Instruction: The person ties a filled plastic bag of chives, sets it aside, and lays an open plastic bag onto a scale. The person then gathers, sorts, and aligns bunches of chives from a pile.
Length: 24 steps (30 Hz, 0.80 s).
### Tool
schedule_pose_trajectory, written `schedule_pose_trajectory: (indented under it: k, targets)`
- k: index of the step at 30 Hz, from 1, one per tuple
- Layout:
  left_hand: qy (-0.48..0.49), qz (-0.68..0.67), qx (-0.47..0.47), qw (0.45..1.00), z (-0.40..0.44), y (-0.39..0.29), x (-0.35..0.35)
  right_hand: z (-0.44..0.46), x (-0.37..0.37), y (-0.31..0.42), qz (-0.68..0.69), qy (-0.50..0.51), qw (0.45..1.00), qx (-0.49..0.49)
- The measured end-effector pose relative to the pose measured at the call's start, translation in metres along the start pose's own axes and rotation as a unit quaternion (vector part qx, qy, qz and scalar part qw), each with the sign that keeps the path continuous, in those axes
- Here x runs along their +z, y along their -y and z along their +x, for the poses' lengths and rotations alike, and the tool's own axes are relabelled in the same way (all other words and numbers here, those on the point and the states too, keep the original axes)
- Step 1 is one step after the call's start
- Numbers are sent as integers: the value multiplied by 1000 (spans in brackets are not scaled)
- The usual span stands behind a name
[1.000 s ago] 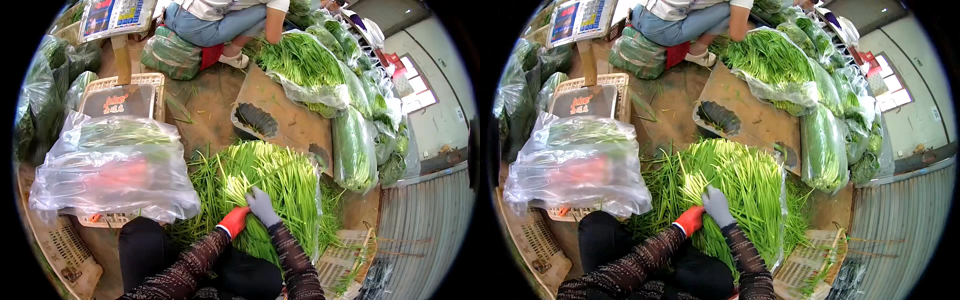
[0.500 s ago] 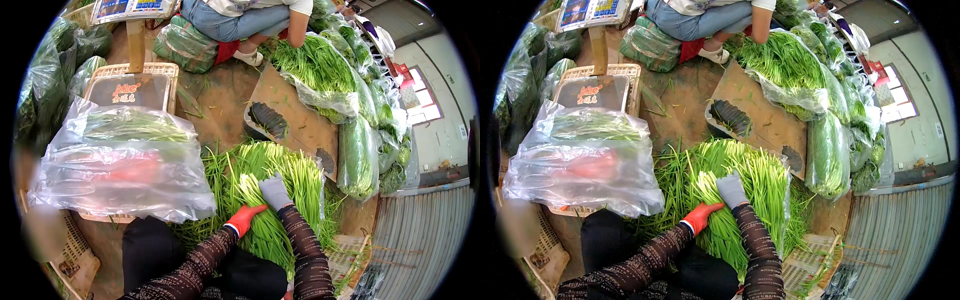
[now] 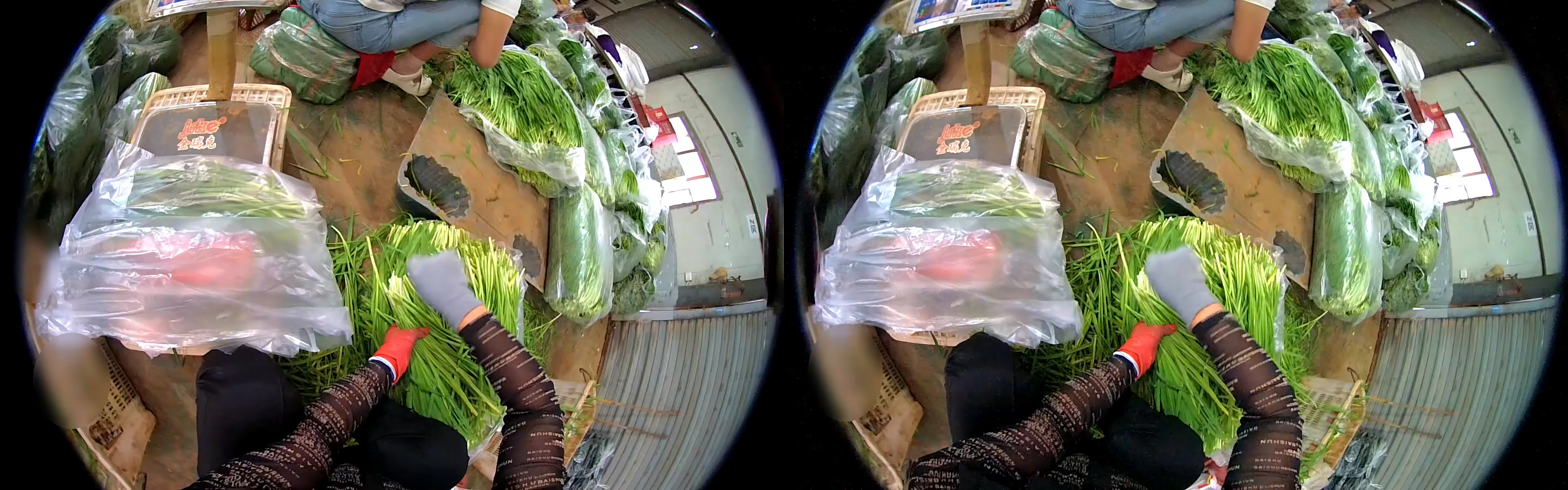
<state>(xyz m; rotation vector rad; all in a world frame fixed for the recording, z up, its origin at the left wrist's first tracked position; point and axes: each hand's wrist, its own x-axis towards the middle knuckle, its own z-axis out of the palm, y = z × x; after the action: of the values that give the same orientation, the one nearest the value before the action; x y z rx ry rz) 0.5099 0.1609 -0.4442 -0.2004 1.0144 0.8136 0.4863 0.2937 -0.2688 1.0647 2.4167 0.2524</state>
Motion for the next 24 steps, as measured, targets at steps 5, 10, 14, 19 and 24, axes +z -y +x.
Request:
schedule_pose_trajectory:
  k: [5,10,14,19,24]
  targets:
    - [45,-36,-1,998,-10,1,-5,21,-74,-41,294,-492,819,19]
    - [60,-14,-15,998,-38,-21,1,-19,43,-25,324,49,932,155]
    - [199,-2,105,974,-46,-22,7,-52,56,1,434,96,886,135]
    - [294,-286,21,912,-50,-8,37,-68,32,27,337,-37,925,173]
    - [274,168,309,895,-99,-22,41,-101,37,5,416,-229,834,282]
